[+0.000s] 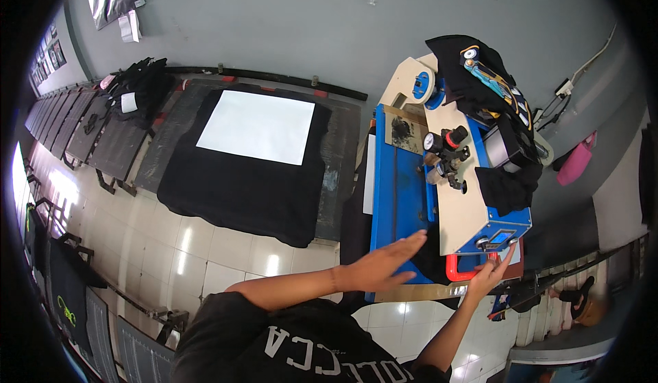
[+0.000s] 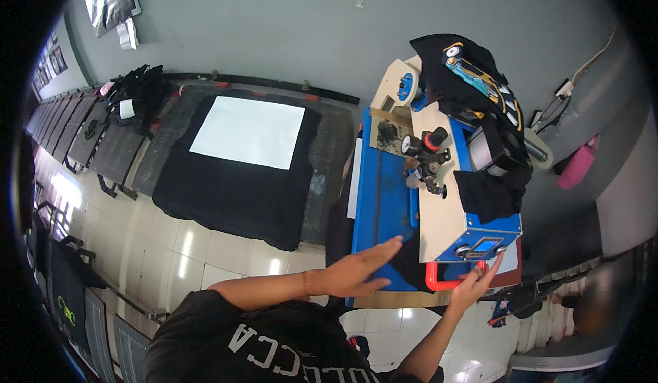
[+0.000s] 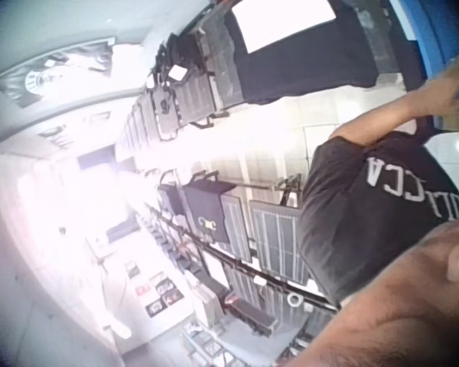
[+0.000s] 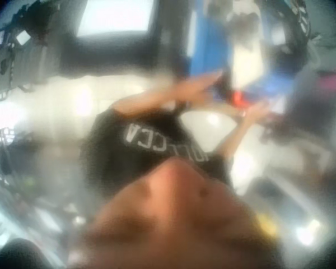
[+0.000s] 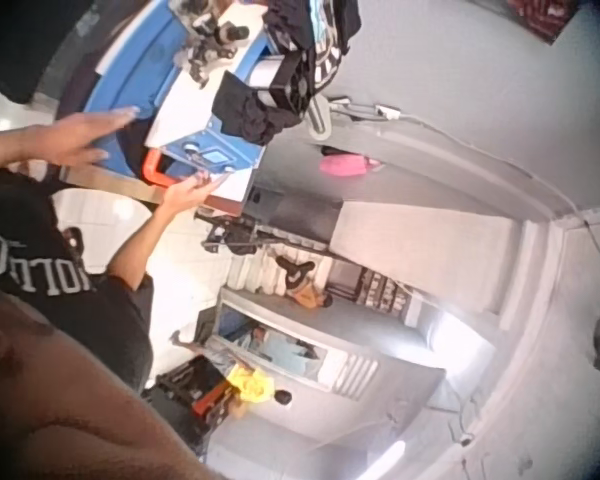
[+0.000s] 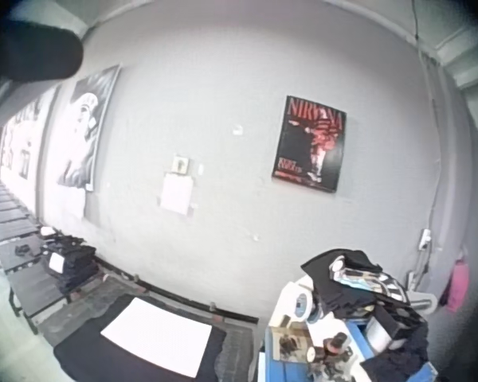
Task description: The person places black shirts onto printing boards, aligns transfer paper over the logos, and operates a heat press machine to finalize the designs.
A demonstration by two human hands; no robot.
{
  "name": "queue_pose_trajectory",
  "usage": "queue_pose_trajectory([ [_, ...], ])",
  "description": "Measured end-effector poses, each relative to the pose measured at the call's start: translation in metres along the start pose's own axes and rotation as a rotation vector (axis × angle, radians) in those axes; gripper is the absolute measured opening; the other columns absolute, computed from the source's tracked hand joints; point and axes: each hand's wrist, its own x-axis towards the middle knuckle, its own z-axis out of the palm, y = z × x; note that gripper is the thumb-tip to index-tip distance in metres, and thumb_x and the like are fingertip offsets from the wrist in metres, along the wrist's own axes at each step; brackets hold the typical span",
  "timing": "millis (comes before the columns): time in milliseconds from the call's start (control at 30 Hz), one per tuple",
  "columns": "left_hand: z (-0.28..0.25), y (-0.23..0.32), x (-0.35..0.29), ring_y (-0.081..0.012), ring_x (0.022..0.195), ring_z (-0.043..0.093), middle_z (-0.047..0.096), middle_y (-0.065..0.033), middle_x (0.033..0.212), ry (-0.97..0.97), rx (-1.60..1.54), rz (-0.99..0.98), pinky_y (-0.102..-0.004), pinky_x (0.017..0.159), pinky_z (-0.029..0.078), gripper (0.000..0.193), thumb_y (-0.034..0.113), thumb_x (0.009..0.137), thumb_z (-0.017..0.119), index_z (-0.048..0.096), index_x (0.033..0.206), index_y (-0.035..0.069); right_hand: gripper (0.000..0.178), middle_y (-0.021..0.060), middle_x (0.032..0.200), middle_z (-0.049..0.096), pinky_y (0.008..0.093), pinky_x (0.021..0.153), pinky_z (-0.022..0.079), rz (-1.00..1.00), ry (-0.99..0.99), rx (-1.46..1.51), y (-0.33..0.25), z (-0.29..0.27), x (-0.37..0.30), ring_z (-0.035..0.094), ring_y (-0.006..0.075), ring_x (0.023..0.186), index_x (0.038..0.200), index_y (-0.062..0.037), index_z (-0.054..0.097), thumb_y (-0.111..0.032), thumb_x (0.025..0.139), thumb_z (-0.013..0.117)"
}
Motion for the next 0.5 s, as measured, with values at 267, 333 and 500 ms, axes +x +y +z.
queue_pose_trajectory([
  [267, -0.063, -0.13, -0.155, -0.0323, 0.119, 0.059, 0.053, -0.023, 0.137, 0.573, -0.027, -0.594, -0.0368, 0.099, 0.047, 0.058, 0.01, 0.089, 0.066, 0.043, 0.14, -0.005, 0.06, 0.0048, 0.083, 0.054, 0.022, 0.059, 0.041, 0.088, 0.182, 0.019, 0.0, 0.002, -0.009, 0.044, 0.0086, 0.064, 0.151, -0.0062, 0.033, -0.004, 0.092, 0.045],
  [333, -0.099, -0.156, -0.182, -0.0228, 0.106, 0.064, 0.06, -0.0171, 0.129, 0.708, -0.001, -0.713, -0.0319, 0.09, 0.051, 0.053, 0.008, 0.091, 0.063, 0.046, 0.139, -0.004, 0.052, 0.001, 0.073, 0.049, 0.023, 0.063, 0.04, 0.089, 0.284, 0.017, -0.008, 0.001, -0.012, 0.044, 0.0091, 0.063, 0.148, -0.0062, 0.038, -0.008, 0.097, 0.047],
  [500, -0.193, -0.21, -0.236, -0.0184, 0.102, 0.064, 0.057, -0.0188, 0.132, 0.996, 0.04, -0.846, -0.0298, 0.088, 0.051, 0.052, 0.008, 0.094, 0.059, 0.042, 0.142, -0.002, 0.038, 0.002, 0.064, 0.048, 0.023, 0.062, 0.041, -0.044, 0.373, 0.253, -0.074, 0.038, -0.04, 0.046, 0.0096, 0.06, 0.132, 0.0, 0.05, -0.015, 0.097, 0.05],
])
